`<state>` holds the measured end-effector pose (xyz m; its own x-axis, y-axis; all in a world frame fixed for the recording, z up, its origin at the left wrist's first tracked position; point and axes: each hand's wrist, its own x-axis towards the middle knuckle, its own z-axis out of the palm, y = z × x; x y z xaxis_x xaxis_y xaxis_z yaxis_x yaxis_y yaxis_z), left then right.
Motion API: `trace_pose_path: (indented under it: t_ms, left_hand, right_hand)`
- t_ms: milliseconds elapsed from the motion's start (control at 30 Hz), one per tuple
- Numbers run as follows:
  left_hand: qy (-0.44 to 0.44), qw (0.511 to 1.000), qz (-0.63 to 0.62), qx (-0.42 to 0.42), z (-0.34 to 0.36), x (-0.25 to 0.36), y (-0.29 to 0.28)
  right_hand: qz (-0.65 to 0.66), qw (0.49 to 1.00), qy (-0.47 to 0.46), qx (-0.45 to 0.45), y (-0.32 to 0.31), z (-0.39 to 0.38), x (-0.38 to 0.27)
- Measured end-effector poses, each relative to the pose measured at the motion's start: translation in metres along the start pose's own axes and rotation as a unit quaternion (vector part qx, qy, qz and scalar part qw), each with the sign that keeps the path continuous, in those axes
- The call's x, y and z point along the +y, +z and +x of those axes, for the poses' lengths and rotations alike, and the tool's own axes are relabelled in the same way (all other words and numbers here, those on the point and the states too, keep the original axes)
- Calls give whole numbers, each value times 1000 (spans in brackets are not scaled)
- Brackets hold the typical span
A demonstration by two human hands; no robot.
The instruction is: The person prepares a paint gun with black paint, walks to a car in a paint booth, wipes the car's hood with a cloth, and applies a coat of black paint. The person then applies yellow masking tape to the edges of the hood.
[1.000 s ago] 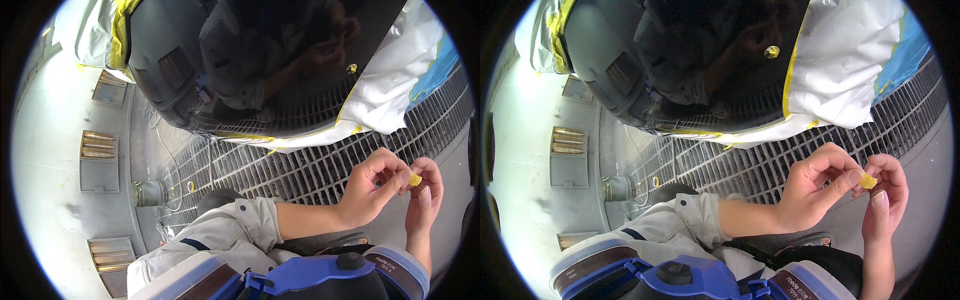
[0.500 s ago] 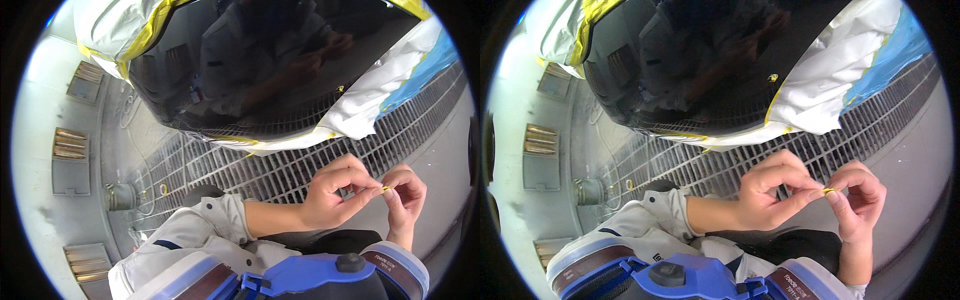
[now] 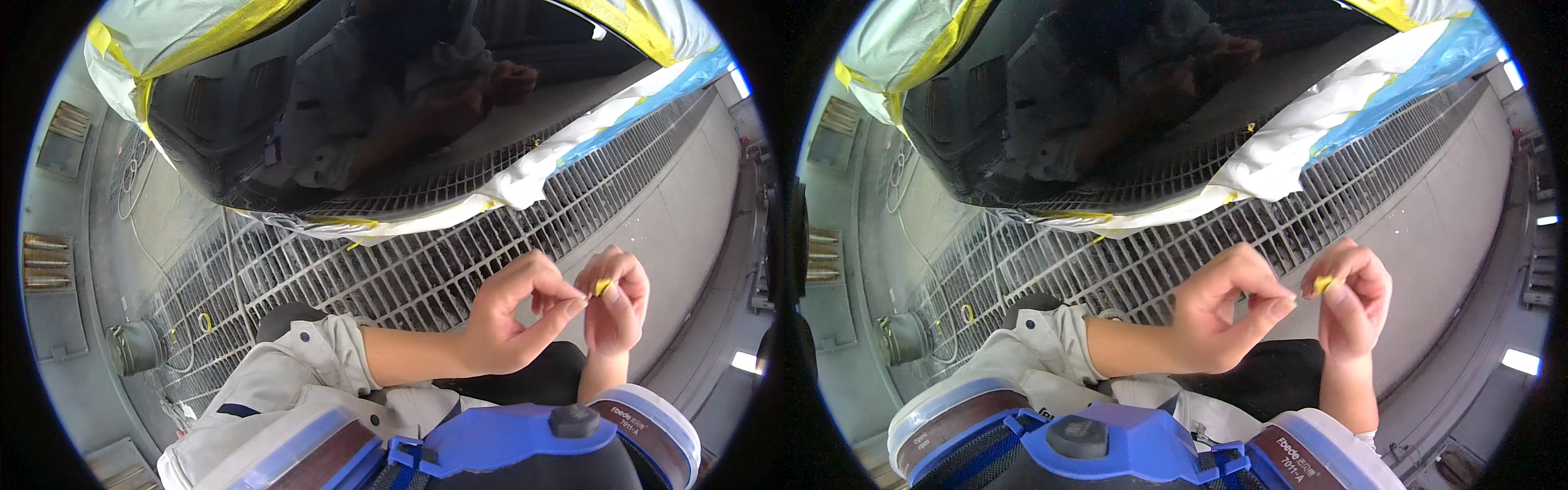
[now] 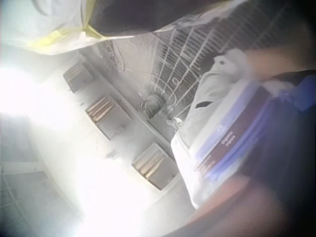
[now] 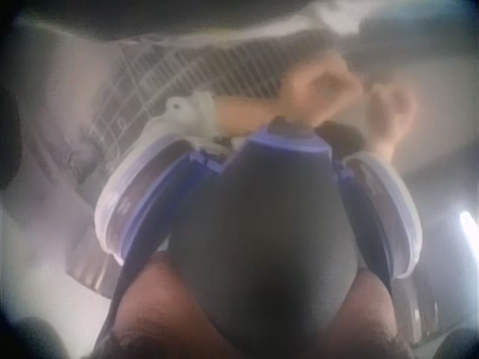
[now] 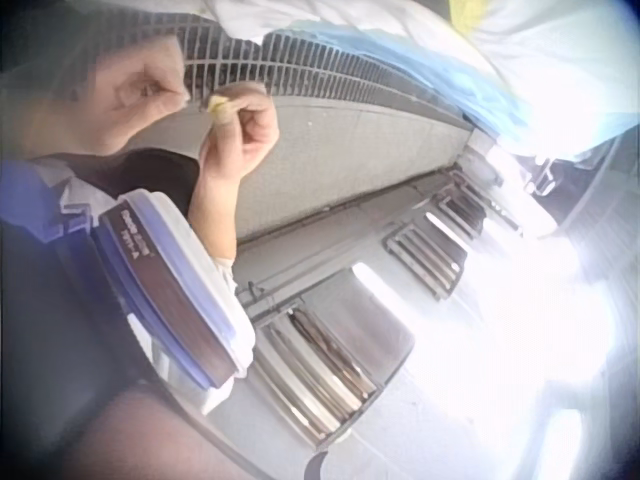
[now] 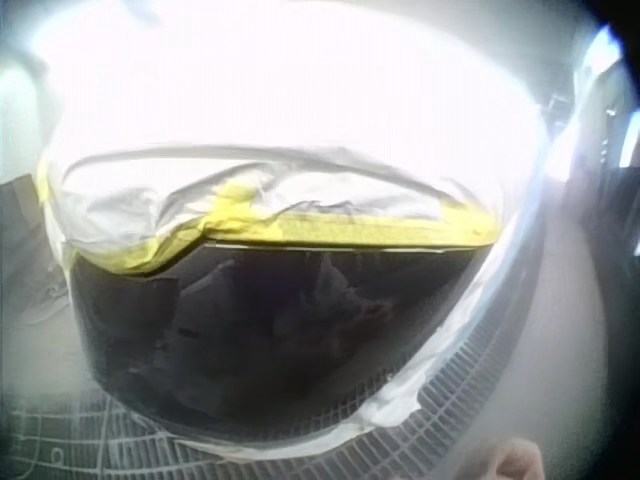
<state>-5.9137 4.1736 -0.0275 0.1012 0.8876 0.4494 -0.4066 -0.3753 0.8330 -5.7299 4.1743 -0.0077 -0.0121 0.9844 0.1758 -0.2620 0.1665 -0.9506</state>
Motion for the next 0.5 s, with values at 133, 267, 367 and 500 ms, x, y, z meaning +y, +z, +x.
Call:
trace_pose_path:
  t_ms: [133, 267, 367, 500]
  left_hand:
    - [43, 998, -14, -53, -16, 12, -8]
    - [75, 978, 59, -183, -36, 21, -35]
    - [64, 954, 137, -258, -52, 25, -68]
    - [-9, 936, 135, -326, -67, 17, -79]
  right_hand:
    - [4, 997, 69, 44, 17, -20, 22]
    - [-136, 952, 251, -106, 34, -36, 44]
    - [-402, 870, 208, -195, 44, -36, 60]
    - [-519, 757, 257, -304, 60, -34, 94]
